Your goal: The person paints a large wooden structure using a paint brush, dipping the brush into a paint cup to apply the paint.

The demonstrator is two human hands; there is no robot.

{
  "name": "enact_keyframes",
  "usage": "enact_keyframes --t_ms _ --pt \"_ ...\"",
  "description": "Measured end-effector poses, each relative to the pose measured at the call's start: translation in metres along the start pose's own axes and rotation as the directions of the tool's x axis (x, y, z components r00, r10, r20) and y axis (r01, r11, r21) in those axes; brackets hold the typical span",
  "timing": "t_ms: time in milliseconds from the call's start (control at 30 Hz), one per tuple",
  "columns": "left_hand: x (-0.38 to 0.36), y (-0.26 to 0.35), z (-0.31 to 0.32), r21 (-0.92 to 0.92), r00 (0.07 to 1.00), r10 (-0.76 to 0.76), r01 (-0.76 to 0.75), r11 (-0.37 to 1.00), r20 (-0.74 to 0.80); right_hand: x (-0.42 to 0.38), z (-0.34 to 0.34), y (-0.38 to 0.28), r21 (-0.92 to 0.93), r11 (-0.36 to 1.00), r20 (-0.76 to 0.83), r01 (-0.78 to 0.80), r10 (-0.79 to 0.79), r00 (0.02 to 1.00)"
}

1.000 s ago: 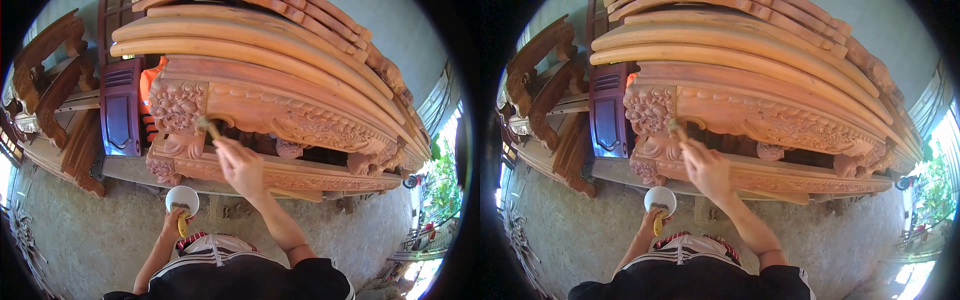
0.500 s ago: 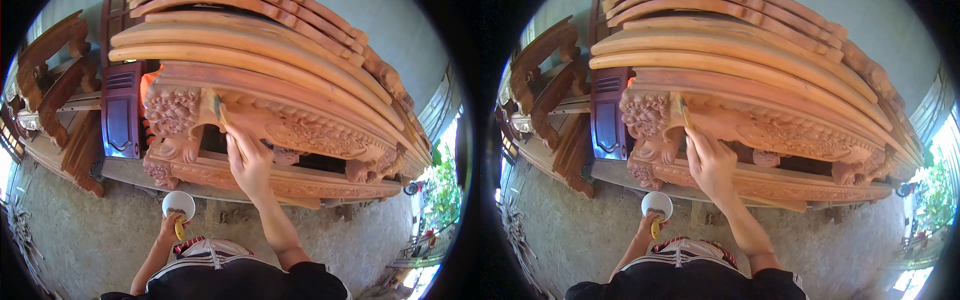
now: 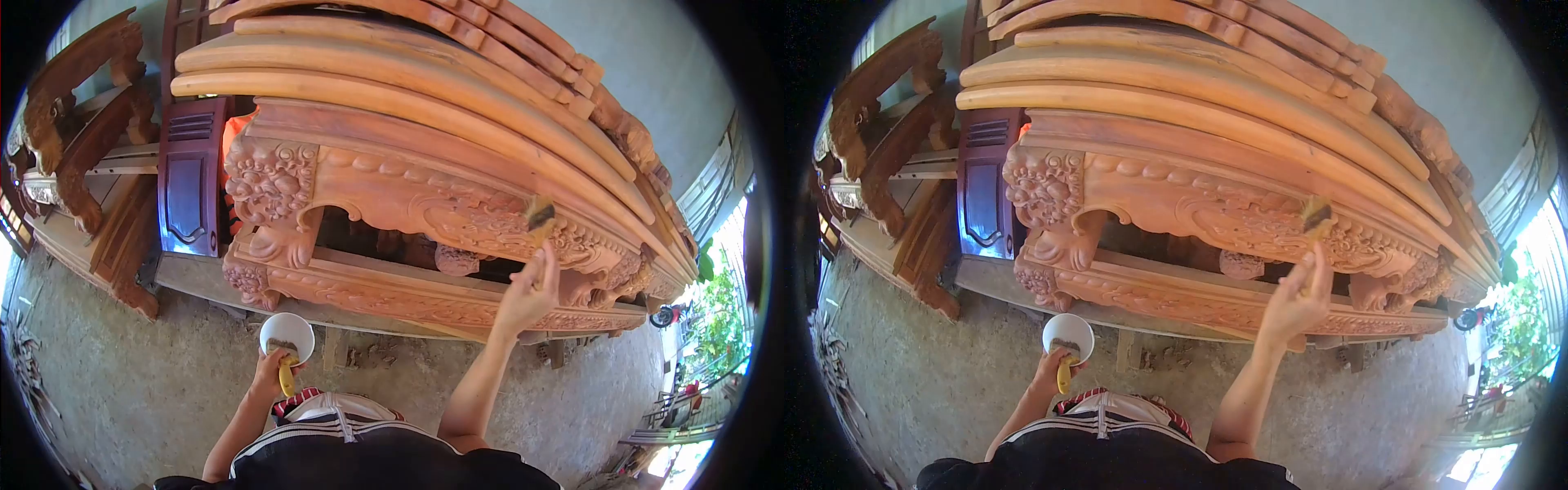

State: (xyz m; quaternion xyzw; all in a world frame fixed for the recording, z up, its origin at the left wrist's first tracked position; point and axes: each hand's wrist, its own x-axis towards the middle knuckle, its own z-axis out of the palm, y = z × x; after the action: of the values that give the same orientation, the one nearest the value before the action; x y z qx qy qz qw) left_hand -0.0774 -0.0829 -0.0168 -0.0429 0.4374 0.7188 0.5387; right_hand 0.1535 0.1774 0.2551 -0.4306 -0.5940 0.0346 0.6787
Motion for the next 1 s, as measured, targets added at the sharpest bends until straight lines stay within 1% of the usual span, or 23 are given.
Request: enact_keyframes --t_ms 33,67,100,167,233,300,333,367,433,467,500,567,600,633,667,700,733,800,833,900,933,967,1000 --pt "0.001 0.0 0.0 0.009 1.0 -0.003 0.003 1.0 0.005 -0.002 0.002 -0.003 -0.005 1.0 -0.008 -0.004 0.004 1.0" --pt "0.002 0.0 0.001 0.005 1.0 0.002 -0.002 1.0 0.023 -0.008 0.007 -0.01 -0.058 0.975 0.063 0.214 -0.21 0.976" --pt "0.002 0.0 0.001 -0.001 0.999 0.008 -0.008 1.0 0.038 -0.015 0.014 -0.018 -0.092 0.901 0.148 0.423 -0.408 0.901" --pt "0.008 0.003 0.003 -0.003 1.0 -0.016 0.016 1.0 0.023 -0.038 0.033 -0.04 0.058 0.881 0.208 0.47 -0.471 0.857" --pt "0.01 0.006 0.005 -0.016 0.999 -0.038 0.038 0.999 -0.004 -0.059 0.044 -0.067 0.223 0.882 0.36 0.415 -0.47 0.806" --pt "0.009 0.009 0.011 -0.068 0.998 -0.045 0.048 0.997 0.044 -0.072 0.059 -0.086 0.415 0.841 0.472 0.348 -0.526 0.708" --pt "0.004 0.01 0.021 0.0 0.999 0.029 -0.029 1.0 -0.021 -0.077 0.067 -0.094 0.493 0.81 0.485 0.317 -0.558 0.673" --pt "0.002 0.011 0.019 -0.012 0.999 0.039 -0.039 0.999 -0.029 -0.081 0.07 -0.102 0.506 0.803 0.486 0.316 -0.568 0.664" --pt "0.003 0.012 0.014 -0.018 0.997 0.072 -0.072 0.997 -0.007 -0.085 0.077 -0.12 0.592 0.786 0.457 0.179 -0.51 0.728" --pt "0.002 0.012 0.009 -0.038 0.997 0.08 -0.08 0.996 -0.018 -0.087 0.081 -0.127 0.652 0.755 0.453 0.068 -0.459 0.764" --pt "0.0 0.012 0.001 -0.081 0.998 0.06 -0.061 0.995 -0.012 -0.09 0.087 -0.129 0.659 0.749 0.464 0.065 -0.473 0.749" --pt "-0.006 0.009 -0.014 -0.138 0.999 0.042 -0.043 0.99 -0.012 -0.101 0.1 -0.124 0.61 0.775 0.487 0.163 -0.53 0.694" --pt "-0.009 0.009 -0.022 -0.151 0.998 0.026 -0.034 0.988 -0.056 -0.111 0.1 -0.12 0.6 0.751 0.424 0.275 -0.59 0.687" --pt "-0.009 0.011 -0.028 -0.168 0.995 0.016 -0.033 0.985 -0.098 -0.118 0.093 -0.12 0.563 0.756 0.471 0.333 -0.625 0.623" --pt "-0.013 0.011 -0.033 -0.172 0.989 0.047 -0.072 0.983 -0.141 -0.125 0.087 -0.118 0.536 0.796 0.59 0.282 -0.592 0.549" --pt "-0.017 0.008 -0.043 -0.185 0.987 0.05 -0.079 0.98 -0.154 -0.13 0.083 -0.116 0.493 0.838 0.703 0.234 -0.542 0.461" --pt "-0.021 0.008 -0.052 -0.178 0.983 0.057 -0.089 0.98 -0.175 -0.13 0.084 -0.116 0.501 0.834 0.704 0.23 -0.548 0.451" --pt "-0.021 0.012 -0.061 -0.145 0.974 0.101 -0.133 0.98 -0.205 -0.121 0.09 -0.116 0.58 0.706 0.442 0.407 -0.692 0.571" --pt "-0.021 0.012 -0.065 -0.149 0.973 0.1 -0.133 0.98 -0.209 -0.116 0.088 -0.119 0.583 0.705 0.445 0.404 -0.693 0.567" --pt "-0.019 0.014 -0.072 -0.166 0.972 0.088 -0.126 0.978 -0.218 -0.103 0.084 -0.128 0.483 0.666 0.379 0.568 -0.744 0.55" --pt "-0.021 0.019 -0.071 -0.165 0.979 0.079 -0.111 0.98 -0.19 -0.102 0.088 -0.122 0.443 0.692 0.447 0.569 -0.721 0.529" --pt "-0.021 0.022 -0.069 -0.167 0.978 0.08 -0.113 0.979 -0.191 -0.103 0.086 -0.12 0.446 0.691 0.446 0.57 -0.723 0.528" --pt "-0.02 0.024 -0.066 -0.153 0.98 0.094 -0.121 0.981 -0.173 -0.104 0.083 -0.119 0.459 0.725 0.491 0.513 -0.688 0.534"
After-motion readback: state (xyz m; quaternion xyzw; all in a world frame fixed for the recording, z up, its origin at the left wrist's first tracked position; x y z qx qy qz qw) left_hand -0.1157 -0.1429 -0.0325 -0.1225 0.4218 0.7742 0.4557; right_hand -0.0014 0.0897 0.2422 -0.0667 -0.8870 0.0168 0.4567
